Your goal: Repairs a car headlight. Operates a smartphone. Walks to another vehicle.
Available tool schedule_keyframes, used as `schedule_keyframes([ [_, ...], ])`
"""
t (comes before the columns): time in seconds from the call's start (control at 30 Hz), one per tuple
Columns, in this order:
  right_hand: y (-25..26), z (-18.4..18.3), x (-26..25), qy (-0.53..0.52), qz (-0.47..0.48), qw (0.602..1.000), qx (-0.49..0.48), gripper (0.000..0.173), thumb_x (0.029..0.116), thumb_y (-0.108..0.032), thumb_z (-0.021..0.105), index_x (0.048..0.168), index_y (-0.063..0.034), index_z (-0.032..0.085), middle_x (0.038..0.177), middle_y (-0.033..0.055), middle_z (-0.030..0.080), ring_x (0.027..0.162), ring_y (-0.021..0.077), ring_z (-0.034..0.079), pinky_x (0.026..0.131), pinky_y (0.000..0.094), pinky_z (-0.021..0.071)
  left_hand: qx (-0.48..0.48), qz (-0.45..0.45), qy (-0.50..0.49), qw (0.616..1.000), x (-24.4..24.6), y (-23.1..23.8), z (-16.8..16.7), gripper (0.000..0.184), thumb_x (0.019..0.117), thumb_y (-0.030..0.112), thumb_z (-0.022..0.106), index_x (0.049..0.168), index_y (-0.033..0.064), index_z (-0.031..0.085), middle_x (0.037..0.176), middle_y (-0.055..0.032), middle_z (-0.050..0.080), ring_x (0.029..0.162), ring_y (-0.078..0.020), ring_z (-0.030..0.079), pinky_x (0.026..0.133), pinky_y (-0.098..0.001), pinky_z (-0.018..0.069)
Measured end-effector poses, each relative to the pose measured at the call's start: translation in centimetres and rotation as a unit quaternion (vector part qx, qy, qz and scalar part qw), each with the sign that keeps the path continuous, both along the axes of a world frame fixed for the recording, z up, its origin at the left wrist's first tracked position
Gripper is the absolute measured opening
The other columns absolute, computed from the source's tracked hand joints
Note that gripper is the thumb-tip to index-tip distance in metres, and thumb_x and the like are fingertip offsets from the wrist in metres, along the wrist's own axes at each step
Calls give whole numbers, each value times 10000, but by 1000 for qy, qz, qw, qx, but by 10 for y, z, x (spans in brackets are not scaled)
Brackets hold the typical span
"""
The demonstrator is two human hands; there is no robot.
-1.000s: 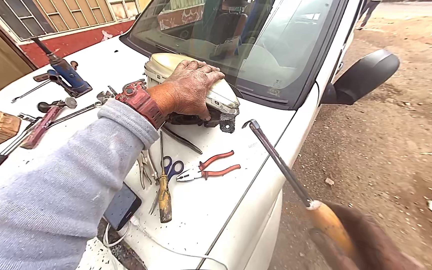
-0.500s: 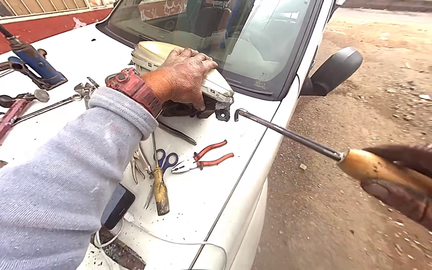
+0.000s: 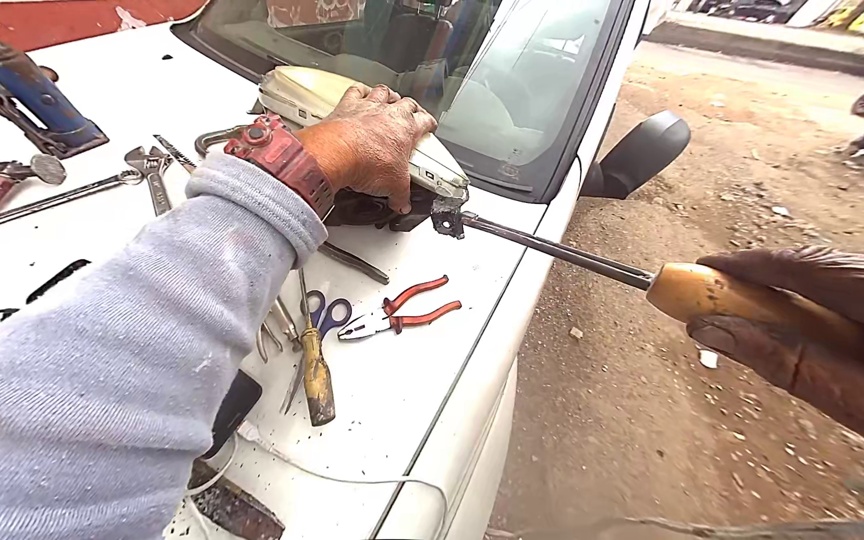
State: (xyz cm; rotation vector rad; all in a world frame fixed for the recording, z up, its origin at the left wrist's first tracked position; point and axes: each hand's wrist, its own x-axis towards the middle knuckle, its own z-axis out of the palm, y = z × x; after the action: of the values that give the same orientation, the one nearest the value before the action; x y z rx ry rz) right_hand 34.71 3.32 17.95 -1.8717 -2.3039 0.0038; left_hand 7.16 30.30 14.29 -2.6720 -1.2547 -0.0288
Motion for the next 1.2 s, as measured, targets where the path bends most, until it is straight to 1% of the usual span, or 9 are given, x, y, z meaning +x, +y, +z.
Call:
schedule_keyframes([
  [0.33, -4, 0, -7, -15, -5, 1000, 8, 449, 1021, -373, 593, 1269, -4, 658, 948, 195, 715, 769, 331, 695, 623, 534, 544, 0, 3, 1, 1000, 0, 1, 0, 1112, 611, 610, 882, 1566, 256, 436, 1591, -30, 445, 1460, -327, 384, 1175, -616, 244],
  [0.47, -4, 2, -7, -20, -9, 1000, -6, 422, 1021, -336, 594, 1253, 11, 659, 929, 205, 712, 757, 347, 693, 622, 541, 546, 4, -1, 2, 1000, 0, 2, 0, 1118, 604, 612, 881, 1566, 252, 438, 1590, -36, 446, 1458, -332, 387, 1173, -616, 247],
  [0.63, -10, 3, 0, -16, -26, 999, -14, 456, 1032, -365, 581, 1276, 12, 653, 956, 223, 711, 764, 363, 691, 626, 554, 542, 6, -3, 0, 1000, 0, 2, 0, 1126, 601, 614, 887, 1569, 258, 435, 1602, -21, 433, 1476, -323, 364, 1182, -611, 239],
  [0.73, -12, -1, 9, -2, -23, 1000, -5, 455, 1030, -371, 585, 1288, -2, 652, 976, 225, 714, 780, 369, 697, 634, 564, 549, 14, -6, -3, 1000, 0, 2, -1, 1124, 584, 622, 891, 1555, 258, 456, 1593, -16, 445, 1466, -324, 380, 1183, -610, 250],
  [0.8, -13, -11, 15, 18, -20, 1000, 14, 437, 1019, -379, 599, 1266, -25, 667, 953, 198, 716, 756, 345, 692, 608, 543, 545, 12, -4, -5, 1000, 0, 0, 0, 1127, 586, 617, 896, 1557, 255, 455, 1592, -18, 446, 1468, -331, 375, 1188, -610, 244],
  [0.87, -15, -25, 21, 46, -20, 998, 38, 420, 1017, -388, 611, 1265, -57, 682, 941, 161, 726, 732, 295, 693, 596, 498, 556, 12, -1, -5, 1000, 1, 0, 1, 1132, 590, 617, 900, 1563, 253, 449, 1594, -25, 448, 1470, -337, 376, 1186, -608, 254],
  [0.93, -18, -40, 25, 81, -25, 995, 50, 408, 1018, -390, 619, 1268, -74, 684, 943, 152, 729, 725, 273, 691, 595, 486, 557, 20, -2, -1, 1000, 1, 1, 0, 1136, 586, 631, 890, 1566, 270, 443, 1587, -18, 457, 1462, -324, 389, 1181, -599, 268],
  [1.03, -27, -62, 28, 125, -43, 990, 50, 453, 1024, -396, 621, 1311, -47, 657, 971, 182, 728, 768, 290, 705, 639, 507, 579, 30, -9, 0, 1000, 0, 2, -2, 1130, 574, 631, 892, 1556, 284, 455, 1589, 6, 454, 1447, -295, 412, 1179, -588, 278],
  [1.2, -33, -103, 32, 242, -61, 968, 27, 453, 1019, -370, 645, 1296, -11, 638, 994, 210, 721, 795, 304, 710, 677, 506, 588, 32, 3, 9, 999, -1, 1, -2, 1145, 572, 666, 876, 1567, 307, 437, 1597, 27, 443, 1465, -279, 386, 1193, -560, 261],
])
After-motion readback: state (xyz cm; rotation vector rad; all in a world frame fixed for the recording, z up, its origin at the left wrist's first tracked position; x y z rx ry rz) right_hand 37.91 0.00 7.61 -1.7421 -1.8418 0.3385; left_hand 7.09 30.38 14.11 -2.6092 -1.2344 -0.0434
